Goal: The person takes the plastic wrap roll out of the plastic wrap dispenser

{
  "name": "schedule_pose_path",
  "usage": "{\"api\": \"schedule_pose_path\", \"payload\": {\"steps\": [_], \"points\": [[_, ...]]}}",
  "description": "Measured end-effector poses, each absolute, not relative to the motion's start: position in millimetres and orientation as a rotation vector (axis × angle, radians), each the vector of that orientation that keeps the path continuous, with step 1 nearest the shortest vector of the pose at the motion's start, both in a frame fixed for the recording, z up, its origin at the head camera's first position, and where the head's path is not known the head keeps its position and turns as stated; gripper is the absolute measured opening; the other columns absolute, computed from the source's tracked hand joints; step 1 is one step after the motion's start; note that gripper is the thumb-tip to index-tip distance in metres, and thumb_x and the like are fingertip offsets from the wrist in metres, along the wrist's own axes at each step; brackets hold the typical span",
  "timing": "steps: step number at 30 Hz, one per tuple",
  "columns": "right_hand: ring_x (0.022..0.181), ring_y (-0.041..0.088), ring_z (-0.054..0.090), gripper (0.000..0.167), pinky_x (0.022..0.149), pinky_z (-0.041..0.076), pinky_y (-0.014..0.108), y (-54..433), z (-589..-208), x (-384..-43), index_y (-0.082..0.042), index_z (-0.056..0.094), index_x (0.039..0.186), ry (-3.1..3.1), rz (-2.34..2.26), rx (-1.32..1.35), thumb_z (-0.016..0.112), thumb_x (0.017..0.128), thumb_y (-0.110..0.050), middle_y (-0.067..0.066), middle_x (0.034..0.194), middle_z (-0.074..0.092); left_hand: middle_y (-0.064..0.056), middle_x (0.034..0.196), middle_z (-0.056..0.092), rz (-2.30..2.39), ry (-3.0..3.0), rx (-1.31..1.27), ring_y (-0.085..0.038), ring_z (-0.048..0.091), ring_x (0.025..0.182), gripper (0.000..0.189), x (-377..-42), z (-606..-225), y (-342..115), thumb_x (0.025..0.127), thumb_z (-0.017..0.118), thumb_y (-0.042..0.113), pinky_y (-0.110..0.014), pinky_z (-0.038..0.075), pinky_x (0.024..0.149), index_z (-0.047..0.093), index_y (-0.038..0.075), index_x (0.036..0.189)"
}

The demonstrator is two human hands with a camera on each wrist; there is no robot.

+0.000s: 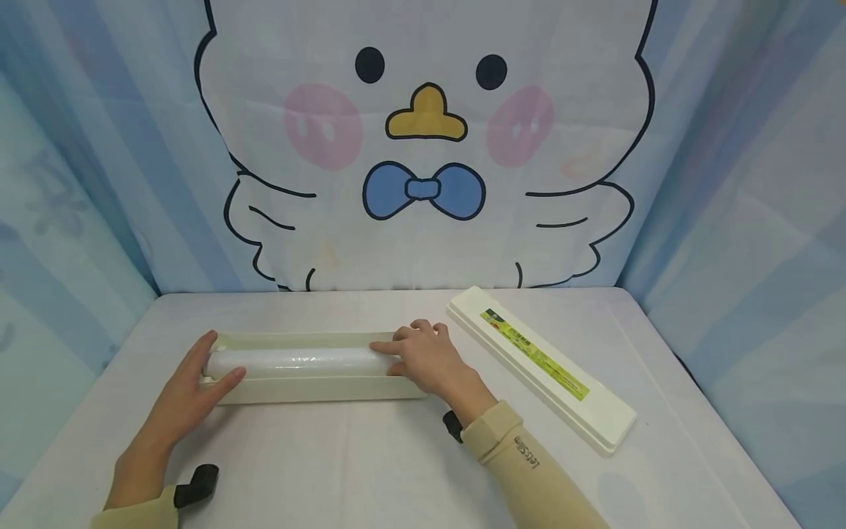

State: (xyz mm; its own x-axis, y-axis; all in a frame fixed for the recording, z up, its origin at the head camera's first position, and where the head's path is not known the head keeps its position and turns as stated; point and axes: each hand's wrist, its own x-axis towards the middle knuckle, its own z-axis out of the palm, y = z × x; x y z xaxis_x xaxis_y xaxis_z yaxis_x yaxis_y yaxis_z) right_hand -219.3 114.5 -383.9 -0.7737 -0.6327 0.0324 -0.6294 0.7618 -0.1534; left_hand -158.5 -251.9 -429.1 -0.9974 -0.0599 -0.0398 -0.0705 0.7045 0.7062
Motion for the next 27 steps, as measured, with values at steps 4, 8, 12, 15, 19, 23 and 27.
{"api": "schedule_pose_path", "payload": {"steps": [4,8,12,15,19,23,27], "points": [[0.128,0.034,0.050,0.053,0.098,0.042,0.055,112.8,-383.3,-220.5,-0.032,0.063,0.140,2.921,-0.216,-1.019,0.078,0.090,-0.031,0.002,0.130,0.067,-0.027,0.165,0.002,1.194,2.892,-0.113,-0.050,0.009,0.148,0.102,-158.8,-429.6,-252.2,0.096,0.063,0.053,-0.069,0.013,0.114,0.002,0.001,0.161],[0.135,0.036,0.043,0.053,0.105,0.033,0.062,112.0,-383.0,-220.7,-0.034,0.063,0.140,2.908,-0.216,-0.981,0.078,0.089,-0.030,0.000,0.130,0.067,-0.026,0.165,0.001,1.189,2.886,-0.131,-0.050,0.008,0.149,0.103,-157.8,-428.9,-251.5,0.096,0.063,0.054,-0.069,0.013,0.114,0.002,0.003,0.161],[0.139,0.039,0.038,0.052,0.108,0.025,0.067,112.9,-381.9,-219.8,-0.034,0.062,0.141,2.913,-0.182,-1.004,0.077,0.091,-0.032,0.000,0.128,0.067,-0.026,0.165,0.001,1.187,2.882,-0.143,-0.050,0.007,0.149,0.103,-157.5,-428.6,-250.5,0.096,0.063,0.053,-0.068,0.012,0.114,0.001,0.003,0.161],[0.139,0.040,0.037,0.052,0.108,0.024,0.069,113.9,-380.4,-218.2,-0.033,0.061,0.142,2.936,-0.141,-1.066,0.075,0.092,-0.031,0.000,0.127,0.067,-0.027,0.165,0.002,1.189,2.885,-0.141,-0.050,0.008,0.148,0.103,-157.5,-429.1,-250.5,0.096,0.063,0.053,-0.068,0.012,0.114,0.002,0.002,0.161],[0.136,0.041,0.039,0.051,0.107,0.026,0.070,115.3,-377.0,-215.4,-0.030,0.061,0.142,2.974,-0.115,-1.141,0.074,0.093,-0.030,0.001,0.125,0.066,-0.027,0.165,0.003,1.198,2.898,-0.124,-0.050,0.009,0.148,0.102,-157.3,-429.4,-250.8,0.096,0.064,0.052,-0.068,0.013,0.114,0.003,0.000,0.161],[0.132,0.040,0.041,0.047,0.106,0.026,0.069,116.5,-373.3,-211.6,-0.029,0.061,0.142,3.008,-0.138,-1.195,0.072,0.096,-0.027,0.001,0.123,0.064,-0.028,0.165,0.004,1.202,2.908,-0.110,-0.050,0.010,0.148,0.101,-157.0,-429.7,-251.2,0.096,0.064,0.051,-0.068,0.013,0.114,0.004,0.000,0.160],[0.130,0.038,0.041,0.046,0.107,0.025,0.067,117.5,-371.4,-207.6,-0.028,0.059,0.143,3.018,-0.198,-1.220,0.068,0.099,-0.022,0.002,0.124,0.061,-0.028,0.164,0.005,1.213,2.908,-0.101,-0.050,0.010,0.148,0.101,-156.5,-429.6,-251.3,0.097,0.064,0.050,-0.068,0.013,0.115,0.005,-0.001,0.160]]}}
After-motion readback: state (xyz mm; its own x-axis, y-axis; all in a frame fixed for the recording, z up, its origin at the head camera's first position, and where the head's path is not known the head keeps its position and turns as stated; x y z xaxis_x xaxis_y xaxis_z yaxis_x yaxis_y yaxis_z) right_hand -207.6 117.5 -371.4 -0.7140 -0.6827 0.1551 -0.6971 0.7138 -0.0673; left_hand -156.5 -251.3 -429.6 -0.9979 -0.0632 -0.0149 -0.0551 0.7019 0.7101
